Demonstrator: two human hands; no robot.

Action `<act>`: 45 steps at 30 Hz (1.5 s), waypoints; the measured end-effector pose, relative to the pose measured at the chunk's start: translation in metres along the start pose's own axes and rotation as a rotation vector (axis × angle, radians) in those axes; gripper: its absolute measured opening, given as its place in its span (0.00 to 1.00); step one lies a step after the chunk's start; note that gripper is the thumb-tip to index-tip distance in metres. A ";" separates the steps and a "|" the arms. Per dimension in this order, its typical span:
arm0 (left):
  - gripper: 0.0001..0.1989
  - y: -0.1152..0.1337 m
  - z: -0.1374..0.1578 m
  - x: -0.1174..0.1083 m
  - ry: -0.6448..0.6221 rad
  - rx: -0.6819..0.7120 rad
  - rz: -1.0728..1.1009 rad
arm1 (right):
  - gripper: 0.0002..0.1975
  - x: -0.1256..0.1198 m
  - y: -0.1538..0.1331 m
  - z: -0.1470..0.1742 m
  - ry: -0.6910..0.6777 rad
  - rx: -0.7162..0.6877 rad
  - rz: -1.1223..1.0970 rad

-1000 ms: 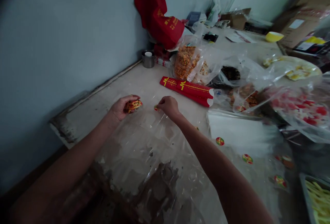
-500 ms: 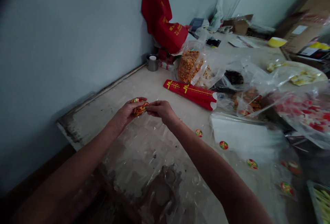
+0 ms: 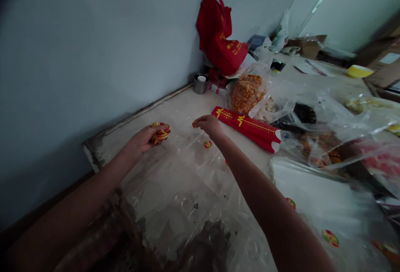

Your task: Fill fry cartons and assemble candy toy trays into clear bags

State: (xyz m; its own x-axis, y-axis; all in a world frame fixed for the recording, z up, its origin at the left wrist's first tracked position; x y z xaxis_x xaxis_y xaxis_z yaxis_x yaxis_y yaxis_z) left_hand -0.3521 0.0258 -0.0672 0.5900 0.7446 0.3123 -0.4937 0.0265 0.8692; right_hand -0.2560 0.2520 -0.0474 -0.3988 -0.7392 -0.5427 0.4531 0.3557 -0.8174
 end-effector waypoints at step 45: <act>0.09 0.047 -0.013 -0.099 0.277 0.053 0.024 | 0.13 0.083 -0.053 -0.078 0.087 -0.260 0.496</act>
State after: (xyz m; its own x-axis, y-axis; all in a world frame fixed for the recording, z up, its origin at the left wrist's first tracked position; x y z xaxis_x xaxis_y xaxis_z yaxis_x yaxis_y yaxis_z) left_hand -0.4418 -0.0382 -0.0618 0.3774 0.8988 0.2230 -0.4672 -0.0231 0.8838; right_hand -0.3752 0.2166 -0.0640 -0.2572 -0.4017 -0.8789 0.3957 0.7860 -0.4750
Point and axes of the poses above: each hand's wrist, its own z-axis away from the middle knuckle, its own x-axis out of the palm, y = z × x, the point moved 7 cm from there along -z, towards the middle knuckle, and after that the axes turned 1 degree about -y, right-handed, at the moved point
